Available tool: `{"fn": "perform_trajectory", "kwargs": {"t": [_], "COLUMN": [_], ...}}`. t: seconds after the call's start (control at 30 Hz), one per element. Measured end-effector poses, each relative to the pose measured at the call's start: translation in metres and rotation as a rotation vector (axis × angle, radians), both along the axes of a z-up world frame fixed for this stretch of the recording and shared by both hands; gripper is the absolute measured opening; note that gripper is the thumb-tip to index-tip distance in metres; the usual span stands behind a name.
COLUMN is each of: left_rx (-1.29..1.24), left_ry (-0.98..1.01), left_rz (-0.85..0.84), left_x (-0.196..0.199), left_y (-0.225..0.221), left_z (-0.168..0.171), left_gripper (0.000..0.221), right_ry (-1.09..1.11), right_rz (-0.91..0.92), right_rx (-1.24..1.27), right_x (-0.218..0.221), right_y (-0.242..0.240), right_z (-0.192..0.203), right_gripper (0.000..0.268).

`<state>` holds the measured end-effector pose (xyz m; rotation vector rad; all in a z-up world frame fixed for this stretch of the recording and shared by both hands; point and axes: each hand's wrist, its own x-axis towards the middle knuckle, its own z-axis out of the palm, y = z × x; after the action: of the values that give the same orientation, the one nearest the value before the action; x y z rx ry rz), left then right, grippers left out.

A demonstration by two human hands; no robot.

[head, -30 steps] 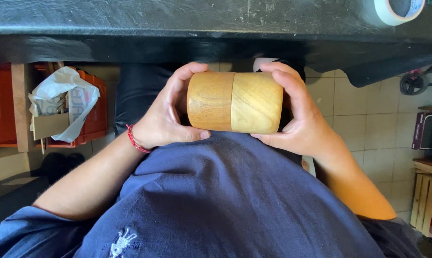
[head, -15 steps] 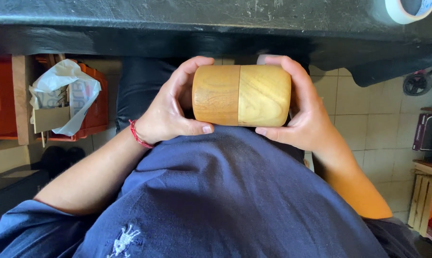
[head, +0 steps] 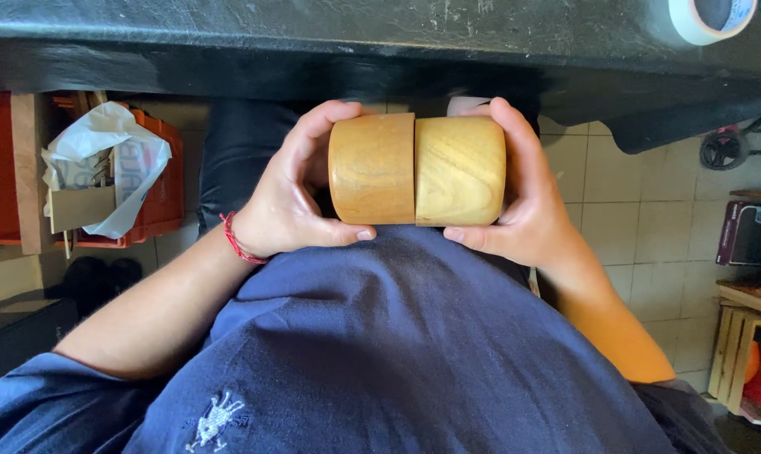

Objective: Applying tape to the edges of wooden components to ensure a proper fit during assembly and inspection.

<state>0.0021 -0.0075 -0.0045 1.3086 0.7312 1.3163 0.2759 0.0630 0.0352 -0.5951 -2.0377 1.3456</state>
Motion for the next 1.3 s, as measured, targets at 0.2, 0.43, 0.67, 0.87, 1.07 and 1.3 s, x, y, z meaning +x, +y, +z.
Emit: {"fn": "perform_trajectory", "kwargs": {"t": [0.2, 0.43, 0.67, 0.87, 1.07, 1.3], "left_rx": [0.123, 0.2, 0.228, 0.219, 0.3, 0.263], "left_ry": [0.086, 0.129, 0.124, 0.316, 0.587, 0.643], "left_rz": [0.002, 0.051, 0.073, 0.189, 0.339, 0.407], "left_x": [-0.002, -0.002, -0.002, -0.01, -0.028, -0.038], "left_y": [0.0, 0.0, 0.001, 0.013, 0.058, 0.096], "left_z": [-0.005, -0.004, -0.003, 0.019, 0.043, 0.054], "left_gripper": [0.094, 0.091, 0.092, 0.101, 0.1, 0.094], "right_ry": [0.016, 0.048, 0.043, 0.008, -0.201, -0.298], "right_rz": [-0.084, -0.123, -0.108, -0.087, 0.012, 0.072], "right_rx": [-0.079, -0.101, -0.103, -0.006, 0.219, 0.321], "right_x": [-0.001, -0.008, -0.008, -0.015, -0.043, -0.073], "right_y": [-0.008, -0.013, -0.008, 0.016, 0.072, 0.109], "right_z": [0.003, 0.005, 0.008, 0.026, 0.073, 0.092], "right_gripper": [0.107, 0.104, 0.104, 0.106, 0.1, 0.093]}}
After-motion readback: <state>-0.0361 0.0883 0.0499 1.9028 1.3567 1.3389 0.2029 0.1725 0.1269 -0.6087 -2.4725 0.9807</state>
